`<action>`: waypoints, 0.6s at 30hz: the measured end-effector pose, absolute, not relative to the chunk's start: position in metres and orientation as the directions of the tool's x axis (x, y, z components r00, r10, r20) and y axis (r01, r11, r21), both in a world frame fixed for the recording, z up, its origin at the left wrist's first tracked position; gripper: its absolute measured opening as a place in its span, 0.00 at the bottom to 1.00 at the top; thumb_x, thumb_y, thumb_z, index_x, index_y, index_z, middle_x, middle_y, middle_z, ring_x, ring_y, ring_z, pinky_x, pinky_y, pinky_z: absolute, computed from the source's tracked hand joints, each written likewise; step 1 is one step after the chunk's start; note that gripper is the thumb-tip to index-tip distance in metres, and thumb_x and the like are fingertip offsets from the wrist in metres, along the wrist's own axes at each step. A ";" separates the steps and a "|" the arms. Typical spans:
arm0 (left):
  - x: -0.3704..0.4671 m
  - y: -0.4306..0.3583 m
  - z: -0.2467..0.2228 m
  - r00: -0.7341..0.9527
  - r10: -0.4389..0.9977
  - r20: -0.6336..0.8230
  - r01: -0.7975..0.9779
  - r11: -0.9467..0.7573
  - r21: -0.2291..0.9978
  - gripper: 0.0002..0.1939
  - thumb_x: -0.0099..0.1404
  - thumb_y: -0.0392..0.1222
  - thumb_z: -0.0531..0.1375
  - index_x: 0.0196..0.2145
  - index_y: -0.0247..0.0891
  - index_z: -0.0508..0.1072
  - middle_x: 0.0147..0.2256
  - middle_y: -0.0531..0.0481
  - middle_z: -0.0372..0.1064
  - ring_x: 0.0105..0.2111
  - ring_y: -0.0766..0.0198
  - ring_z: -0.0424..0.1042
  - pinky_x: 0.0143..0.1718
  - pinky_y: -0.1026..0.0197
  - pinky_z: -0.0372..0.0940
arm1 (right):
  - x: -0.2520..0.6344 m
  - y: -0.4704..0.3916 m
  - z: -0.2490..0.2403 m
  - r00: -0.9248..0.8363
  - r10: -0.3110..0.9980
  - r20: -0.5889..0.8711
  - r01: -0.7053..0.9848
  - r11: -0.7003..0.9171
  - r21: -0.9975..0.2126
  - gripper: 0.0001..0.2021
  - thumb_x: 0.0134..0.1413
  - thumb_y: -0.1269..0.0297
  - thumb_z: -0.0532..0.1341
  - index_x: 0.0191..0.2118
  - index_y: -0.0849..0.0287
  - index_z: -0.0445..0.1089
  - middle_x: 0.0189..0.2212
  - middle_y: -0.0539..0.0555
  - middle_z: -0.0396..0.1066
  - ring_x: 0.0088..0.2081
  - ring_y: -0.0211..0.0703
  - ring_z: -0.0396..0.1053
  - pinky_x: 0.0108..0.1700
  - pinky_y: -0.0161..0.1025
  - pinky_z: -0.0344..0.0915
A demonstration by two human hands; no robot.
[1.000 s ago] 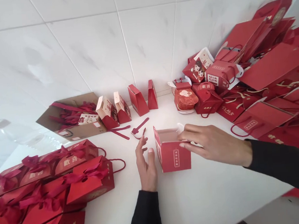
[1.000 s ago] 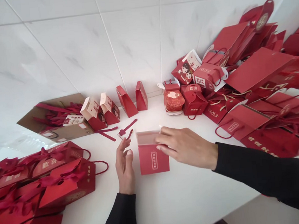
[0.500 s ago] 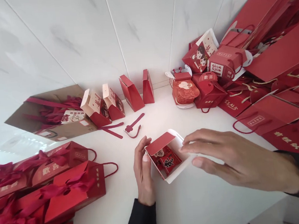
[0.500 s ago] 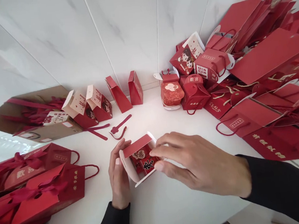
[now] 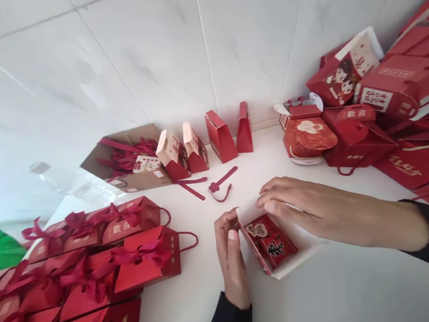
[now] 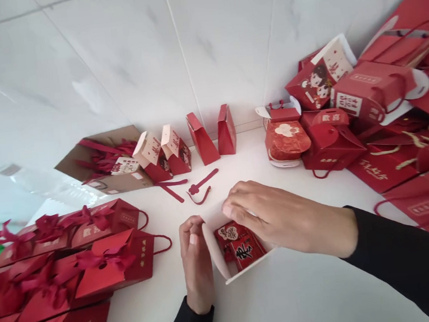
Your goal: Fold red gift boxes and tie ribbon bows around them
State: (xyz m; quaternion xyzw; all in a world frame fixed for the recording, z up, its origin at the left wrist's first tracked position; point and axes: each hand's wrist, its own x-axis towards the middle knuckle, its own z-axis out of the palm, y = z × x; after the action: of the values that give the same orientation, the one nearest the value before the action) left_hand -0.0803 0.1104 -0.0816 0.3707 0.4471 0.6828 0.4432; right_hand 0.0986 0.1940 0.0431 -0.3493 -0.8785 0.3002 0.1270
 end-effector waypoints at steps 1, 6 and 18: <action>-0.081 0.110 -0.081 -0.340 0.934 0.112 -0.267 -0.210 0.941 0.17 0.75 0.56 0.55 0.53 0.49 0.74 0.54 0.47 0.71 0.57 0.54 0.70 0.59 0.53 0.64 | 0.098 0.196 0.040 -0.712 0.702 -0.023 0.553 0.540 -0.634 0.16 0.76 0.54 0.49 0.44 0.53 0.72 0.45 0.53 0.74 0.47 0.49 0.71 0.52 0.48 0.66; -0.081 0.106 -0.070 -0.289 0.942 0.170 -0.141 -0.218 0.966 0.17 0.77 0.54 0.53 0.53 0.49 0.76 0.53 0.48 0.73 0.55 0.56 0.71 0.57 0.57 0.65 | 0.096 0.199 0.028 -0.671 0.735 -0.093 0.571 0.433 -0.698 0.17 0.75 0.48 0.49 0.50 0.47 0.70 0.52 0.52 0.71 0.54 0.50 0.70 0.58 0.51 0.64; -0.126 0.133 -0.005 -0.654 0.658 0.373 0.268 -0.260 0.928 0.08 0.72 0.43 0.60 0.48 0.44 0.74 0.46 0.48 0.75 0.45 0.60 0.76 0.46 0.58 0.70 | 0.148 0.163 -0.057 -0.031 0.992 -0.126 0.385 -0.104 -0.917 0.25 0.62 0.34 0.54 0.55 0.40 0.70 0.57 0.51 0.74 0.54 0.54 0.75 0.62 0.50 0.69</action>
State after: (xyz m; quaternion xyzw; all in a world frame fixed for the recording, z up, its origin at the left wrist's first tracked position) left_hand -0.1261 0.1333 -0.0052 0.3914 0.5918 0.6904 0.1414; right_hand 0.1476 0.1629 -0.0566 -0.6024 -0.5711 0.4351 0.3487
